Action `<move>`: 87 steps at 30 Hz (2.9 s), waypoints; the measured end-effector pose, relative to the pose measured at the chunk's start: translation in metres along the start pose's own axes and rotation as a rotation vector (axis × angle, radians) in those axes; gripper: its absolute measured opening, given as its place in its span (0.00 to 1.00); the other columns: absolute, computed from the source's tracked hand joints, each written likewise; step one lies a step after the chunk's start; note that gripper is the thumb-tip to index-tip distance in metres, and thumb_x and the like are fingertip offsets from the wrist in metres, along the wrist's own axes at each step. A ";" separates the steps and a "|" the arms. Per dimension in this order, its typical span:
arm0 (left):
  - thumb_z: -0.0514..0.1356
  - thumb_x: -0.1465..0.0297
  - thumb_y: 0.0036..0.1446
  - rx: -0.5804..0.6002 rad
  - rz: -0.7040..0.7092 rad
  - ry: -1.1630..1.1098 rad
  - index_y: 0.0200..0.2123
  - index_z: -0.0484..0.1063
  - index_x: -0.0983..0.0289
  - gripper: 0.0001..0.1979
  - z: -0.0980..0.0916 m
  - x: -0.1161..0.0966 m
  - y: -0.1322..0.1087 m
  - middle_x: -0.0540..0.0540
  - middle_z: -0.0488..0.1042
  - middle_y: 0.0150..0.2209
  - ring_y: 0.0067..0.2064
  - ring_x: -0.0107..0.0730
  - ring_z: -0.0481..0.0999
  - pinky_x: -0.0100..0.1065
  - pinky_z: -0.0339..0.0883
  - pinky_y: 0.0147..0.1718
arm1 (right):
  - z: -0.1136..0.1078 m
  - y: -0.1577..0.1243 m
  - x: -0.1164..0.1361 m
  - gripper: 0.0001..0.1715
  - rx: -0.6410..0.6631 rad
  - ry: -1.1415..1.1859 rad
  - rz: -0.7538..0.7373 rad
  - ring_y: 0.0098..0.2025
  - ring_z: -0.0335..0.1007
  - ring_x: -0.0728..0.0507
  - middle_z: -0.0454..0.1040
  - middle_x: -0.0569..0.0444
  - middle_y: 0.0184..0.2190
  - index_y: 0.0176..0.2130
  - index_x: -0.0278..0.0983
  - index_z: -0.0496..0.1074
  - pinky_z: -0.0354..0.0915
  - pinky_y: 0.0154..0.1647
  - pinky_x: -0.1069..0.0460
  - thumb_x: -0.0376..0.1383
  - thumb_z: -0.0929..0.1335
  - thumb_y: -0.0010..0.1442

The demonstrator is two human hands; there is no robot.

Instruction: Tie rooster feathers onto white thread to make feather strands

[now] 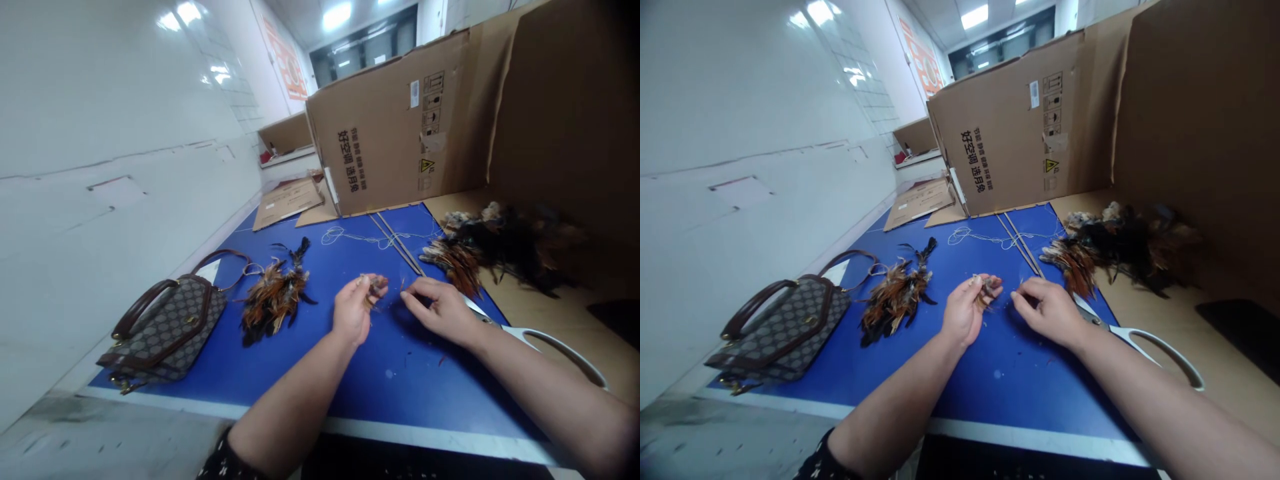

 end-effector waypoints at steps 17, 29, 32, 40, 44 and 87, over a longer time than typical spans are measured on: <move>0.71 0.63 0.54 0.246 -0.197 0.072 0.45 0.76 0.68 0.19 0.030 0.024 -0.019 0.50 0.66 0.32 0.26 0.18 0.57 0.29 0.50 0.25 | -0.025 -0.001 0.001 0.12 -0.238 0.078 0.010 0.40 0.74 0.40 0.78 0.48 0.42 0.48 0.40 0.75 0.73 0.46 0.44 0.41 0.68 0.67; 0.67 0.54 0.60 0.197 -0.103 0.253 0.34 0.68 0.66 0.21 0.015 0.032 -0.014 0.45 0.62 0.23 0.23 0.19 0.58 0.28 0.53 0.25 | -0.002 0.000 -0.005 0.07 -0.043 0.094 -0.032 0.39 0.74 0.42 0.77 0.51 0.35 0.39 0.40 0.75 0.70 0.44 0.46 0.38 0.67 0.68; 0.67 0.54 0.59 0.171 -0.103 0.284 0.34 0.68 0.66 0.21 0.011 0.033 -0.012 0.45 0.62 0.24 0.22 0.18 0.57 0.28 0.53 0.24 | -0.004 0.000 -0.007 0.08 -0.063 0.105 -0.019 0.38 0.74 0.42 0.78 0.52 0.35 0.39 0.40 0.76 0.70 0.44 0.47 0.39 0.68 0.69; 0.66 0.55 0.60 0.308 -0.193 0.323 0.43 0.71 0.68 0.22 0.021 0.040 -0.019 0.45 0.60 0.26 0.23 0.18 0.56 0.28 0.53 0.25 | -0.015 0.001 -0.007 0.09 -0.168 0.110 0.031 0.39 0.77 0.42 0.80 0.52 0.36 0.39 0.40 0.77 0.70 0.45 0.48 0.40 0.68 0.69; 0.64 0.53 0.61 0.328 -0.248 0.402 0.42 0.70 0.67 0.22 0.020 0.044 -0.022 0.42 0.55 0.22 0.23 0.21 0.55 0.28 0.52 0.25 | -0.026 -0.001 -0.010 0.09 -0.273 0.054 0.061 0.38 0.78 0.42 0.81 0.52 0.36 0.39 0.40 0.78 0.71 0.44 0.48 0.40 0.69 0.68; 0.64 0.52 0.61 0.456 -0.284 0.188 0.41 0.63 0.64 0.22 0.035 0.052 -0.032 0.49 0.71 0.32 0.26 0.25 0.73 0.30 0.66 0.27 | -0.003 0.001 0.004 0.14 -0.017 0.156 -0.109 0.50 0.80 0.40 0.82 0.48 0.47 0.51 0.42 0.81 0.75 0.54 0.46 0.38 0.70 0.68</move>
Point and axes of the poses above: each hand's wrist, its own y-axis towards the middle knuckle, its own z-axis out of the palm, x = y × z, the point moved 9 cm from there along y, towards the middle knuckle
